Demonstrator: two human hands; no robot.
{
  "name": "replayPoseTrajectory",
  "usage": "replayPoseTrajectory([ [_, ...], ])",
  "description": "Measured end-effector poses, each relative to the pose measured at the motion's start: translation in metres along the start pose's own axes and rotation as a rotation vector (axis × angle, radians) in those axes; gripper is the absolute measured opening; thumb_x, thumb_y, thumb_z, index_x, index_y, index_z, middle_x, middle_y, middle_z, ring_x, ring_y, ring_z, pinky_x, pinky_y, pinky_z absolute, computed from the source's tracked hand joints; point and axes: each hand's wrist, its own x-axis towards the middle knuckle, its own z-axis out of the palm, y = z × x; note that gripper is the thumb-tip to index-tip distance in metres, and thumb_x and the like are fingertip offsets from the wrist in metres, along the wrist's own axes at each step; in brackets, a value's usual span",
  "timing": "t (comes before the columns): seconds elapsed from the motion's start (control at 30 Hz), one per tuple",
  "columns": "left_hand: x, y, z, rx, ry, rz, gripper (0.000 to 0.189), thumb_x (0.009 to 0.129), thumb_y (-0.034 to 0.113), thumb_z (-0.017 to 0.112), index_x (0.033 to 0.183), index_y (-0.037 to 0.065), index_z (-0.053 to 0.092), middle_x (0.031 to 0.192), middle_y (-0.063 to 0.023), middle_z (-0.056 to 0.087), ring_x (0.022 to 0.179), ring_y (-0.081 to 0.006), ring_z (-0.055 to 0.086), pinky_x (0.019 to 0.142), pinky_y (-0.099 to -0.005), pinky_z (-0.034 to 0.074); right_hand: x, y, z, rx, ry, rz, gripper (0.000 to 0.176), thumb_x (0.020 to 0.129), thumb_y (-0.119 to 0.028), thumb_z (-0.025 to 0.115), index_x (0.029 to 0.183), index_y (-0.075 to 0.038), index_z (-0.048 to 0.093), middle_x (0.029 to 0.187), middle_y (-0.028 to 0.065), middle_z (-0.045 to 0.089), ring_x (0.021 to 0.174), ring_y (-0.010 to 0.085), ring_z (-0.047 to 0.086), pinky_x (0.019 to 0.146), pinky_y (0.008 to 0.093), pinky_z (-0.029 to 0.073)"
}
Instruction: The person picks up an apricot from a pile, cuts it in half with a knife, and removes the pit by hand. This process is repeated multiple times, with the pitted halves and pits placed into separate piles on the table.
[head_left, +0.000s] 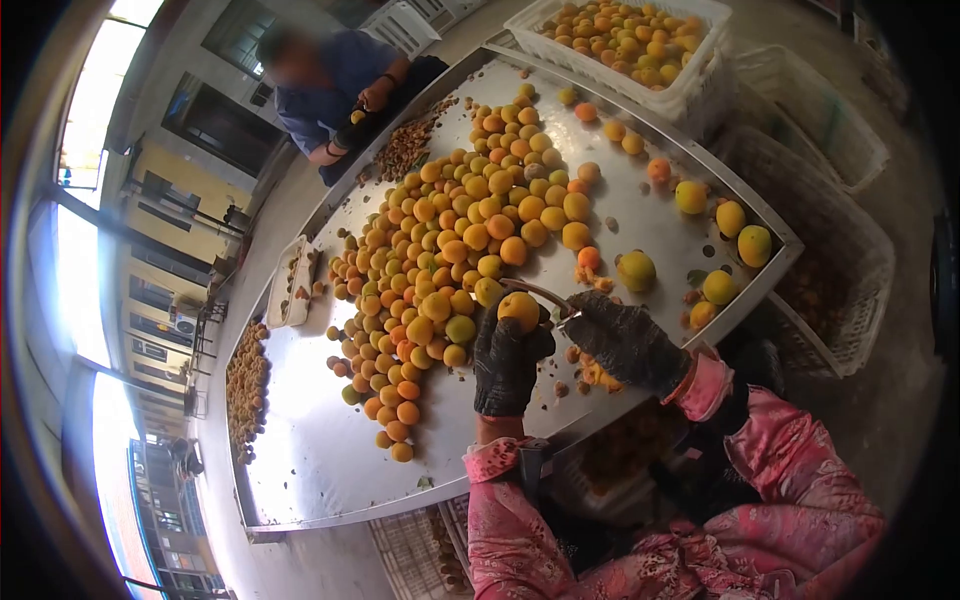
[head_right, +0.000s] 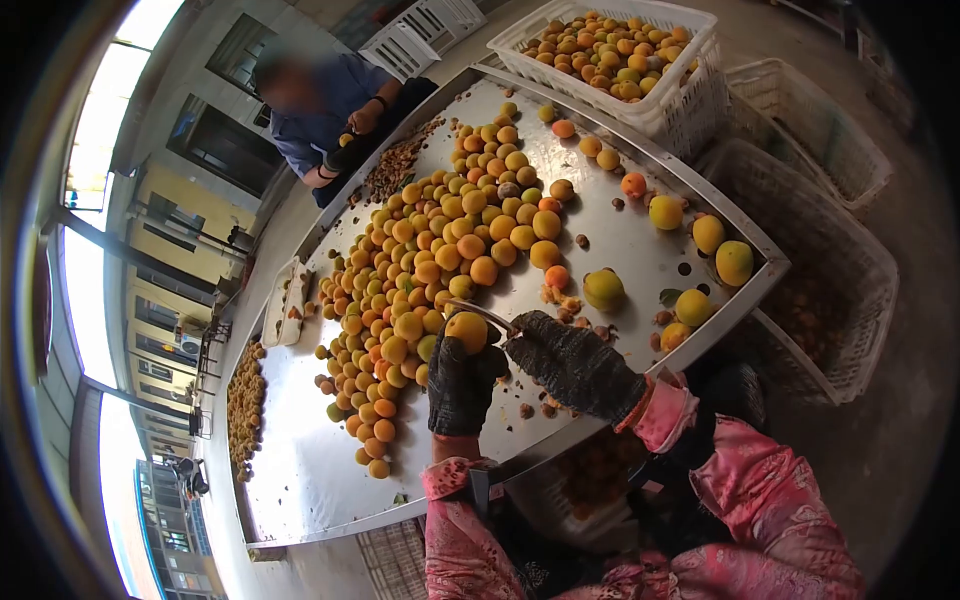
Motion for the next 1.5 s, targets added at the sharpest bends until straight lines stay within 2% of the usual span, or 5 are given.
replayPoseTrajectory([
  [0.77, -0.04, 0.018, 0.023, 0.179, 0.035, 0.013, 0.063, 0.082, 0.056, 0.053, 0.109, -0.001, 0.054, 0.085, -0.004, 0.057, 0.064, -0.0098, 0.052, 0.054, -0.0221, 0.042, 0.002, -0.019, -0.007, 0.106, -0.114, -0.188, 0.038, 0.081, -0.005, 0.054, 0.119, -0.001, 0.052, 0.119, 0.0202, 0.051, 0.11, 0.0301, 0.051, 0.09, 0.0373, 0.045],
  [0.97, -0.03, 0.017, 0.059, -0.2, 0.431, 0.099, 0.054, 0.089, 0.051, 0.045, 0.106, 0.0, 0.052, 0.08, -0.0048, 0.055, 0.057, -0.0107, 0.049, 0.05, -0.0217, 0.041, -0.001, -0.032, 0.006, 0.153, -0.084, 0.002, 0.036, 0.078, -0.003, 0.055, 0.113, 0.003, 0.052, 0.117, 0.0205, 0.051, 0.111, 0.0327, 0.05, 0.089, 0.041, 0.044],
  [1.07, -0.033, 0.022, 0.031, -0.01, 0.216, -0.097, 0.05, 0.089, 0.046, 0.049, 0.109, 0.001, 0.051, 0.079, -0.0047, 0.054, 0.052, -0.0095, 0.047, 0.047, -0.0216, 0.039, 0.017, -0.036, -0.025, 0.788, -0.314, 0.623, 0.036, 0.079, -0.005, 0.054, 0.114, 0.004, 0.052, 0.118, 0.0212, 0.051, 0.112, 0.0328, 0.05, 0.092, 0.0408, 0.043],
  [1.27, -0.037, 0.037, 0.027, 0.238, 0.298, -0.042, 0.043, 0.088, 0.037, 0.055, 0.106, -0.002, 0.053, 0.066, -0.0022, 0.052, 0.048, -0.0066, 0.042, 0.043, -0.0205, 0.035, 0.003, -0.017, -0.004, 0.021, 0.023, -0.236, 0.035, 0.085, -0.006, 0.053, 0.119, 0.003, 0.049, 0.103, 0.0179, 0.057, 0.097, 0.0274, 0.058, 0.08, 0.0351, 0.047],
  [1.5, -0.029, 0.015, 0.051, -0.235, 0.504, -0.051, 0.045, 0.085, 0.026, 0.06, 0.119, -0.001, 0.049, 0.084, -0.0051, 0.058, 0.064, -0.0077, 0.053, 0.046, -0.0199, 0.041, 0.009, -0.032, 0.008, 0.501, -0.09, 0.352, 0.034, 0.082, -0.006, 0.053, 0.115, 0.001, 0.053, 0.11, 0.0187, 0.055, 0.107, 0.0307, 0.052, 0.087, 0.0392, 0.044],
])
